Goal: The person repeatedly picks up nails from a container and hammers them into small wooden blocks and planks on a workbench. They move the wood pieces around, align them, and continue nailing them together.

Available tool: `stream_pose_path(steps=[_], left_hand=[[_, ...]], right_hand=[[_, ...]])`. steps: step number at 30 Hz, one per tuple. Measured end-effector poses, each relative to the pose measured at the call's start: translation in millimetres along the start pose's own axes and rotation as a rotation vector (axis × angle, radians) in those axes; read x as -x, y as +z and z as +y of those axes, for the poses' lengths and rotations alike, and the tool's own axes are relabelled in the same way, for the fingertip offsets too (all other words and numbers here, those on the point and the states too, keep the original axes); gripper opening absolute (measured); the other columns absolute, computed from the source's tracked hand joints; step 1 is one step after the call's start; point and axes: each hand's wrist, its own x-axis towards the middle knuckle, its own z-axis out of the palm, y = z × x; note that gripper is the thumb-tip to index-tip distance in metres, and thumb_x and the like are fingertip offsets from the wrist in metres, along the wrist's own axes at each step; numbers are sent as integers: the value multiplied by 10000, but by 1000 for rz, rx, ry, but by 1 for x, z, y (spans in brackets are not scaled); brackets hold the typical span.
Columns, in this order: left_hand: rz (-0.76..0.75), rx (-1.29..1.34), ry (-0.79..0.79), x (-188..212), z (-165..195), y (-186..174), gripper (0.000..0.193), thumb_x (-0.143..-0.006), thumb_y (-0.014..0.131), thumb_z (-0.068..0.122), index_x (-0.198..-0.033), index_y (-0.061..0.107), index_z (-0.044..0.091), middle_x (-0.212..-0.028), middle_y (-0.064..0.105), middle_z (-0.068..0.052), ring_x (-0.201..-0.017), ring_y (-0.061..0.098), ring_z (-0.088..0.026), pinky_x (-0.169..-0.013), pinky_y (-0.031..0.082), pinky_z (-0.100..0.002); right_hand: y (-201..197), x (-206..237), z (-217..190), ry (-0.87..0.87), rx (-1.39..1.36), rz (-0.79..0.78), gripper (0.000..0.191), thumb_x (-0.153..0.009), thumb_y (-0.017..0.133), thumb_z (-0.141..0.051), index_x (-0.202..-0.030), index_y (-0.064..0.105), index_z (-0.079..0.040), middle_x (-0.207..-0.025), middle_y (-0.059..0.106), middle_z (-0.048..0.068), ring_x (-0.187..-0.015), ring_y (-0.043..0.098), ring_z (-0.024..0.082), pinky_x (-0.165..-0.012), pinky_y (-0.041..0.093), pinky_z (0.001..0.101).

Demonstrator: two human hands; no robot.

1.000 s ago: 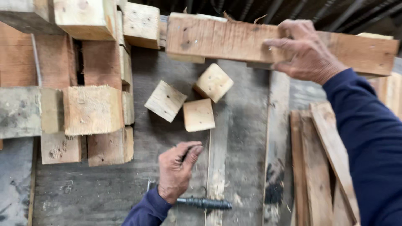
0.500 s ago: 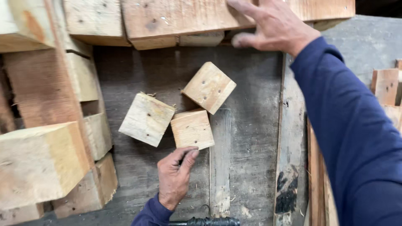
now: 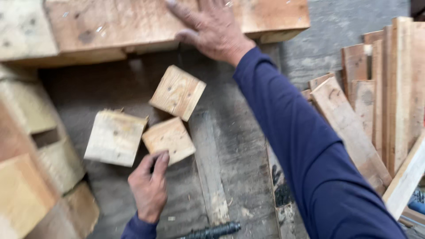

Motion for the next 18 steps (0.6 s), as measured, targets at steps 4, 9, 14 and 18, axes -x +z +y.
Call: stream_pose_path(steps=[4,9,14,18], left_hand=[[179,-230,73,5,5,-25,346,-977,737,208,-1223,698,-32,-805,661,-127,-720,569,-147,-680,480,-259],[217,-393,151,-13,-18,-84,739,-986,728,274,-1551,373,-45,-895,672,-177,-747,659,-188,-685,499,-312],[167,-369,531,-42,-52,-107,675,-1072,796,267,-1500,394,-67,-1238,671,-249,-1106,697,-292,-896,557,-399],[163,-127,-100,-22,-42,-95,555,-1022,717,363,-1376,502,-7,-873,699,-26,-687,600,-131,-619,522,-303]], right_hand=[[-1,15,-42,151,-132,-81,620,-1109,558,-549,-1643,421,-267,-1611,334,169,-1506,314,402,-1224,233,659],[13,89,-147,208,-350,176,593,-1036,778,-331,-1557,526,-203,-1658,315,145,-1570,292,399,-1302,258,586],[20,151,-214,810,-721,134,552,-987,672,-454,-1276,565,3,-1328,466,245,-1258,540,307,-1064,537,421],[34,170,-244,877,-982,-19,538,-1018,614,-444,-1345,572,-18,-1303,664,180,-1181,665,243,-995,582,380]])
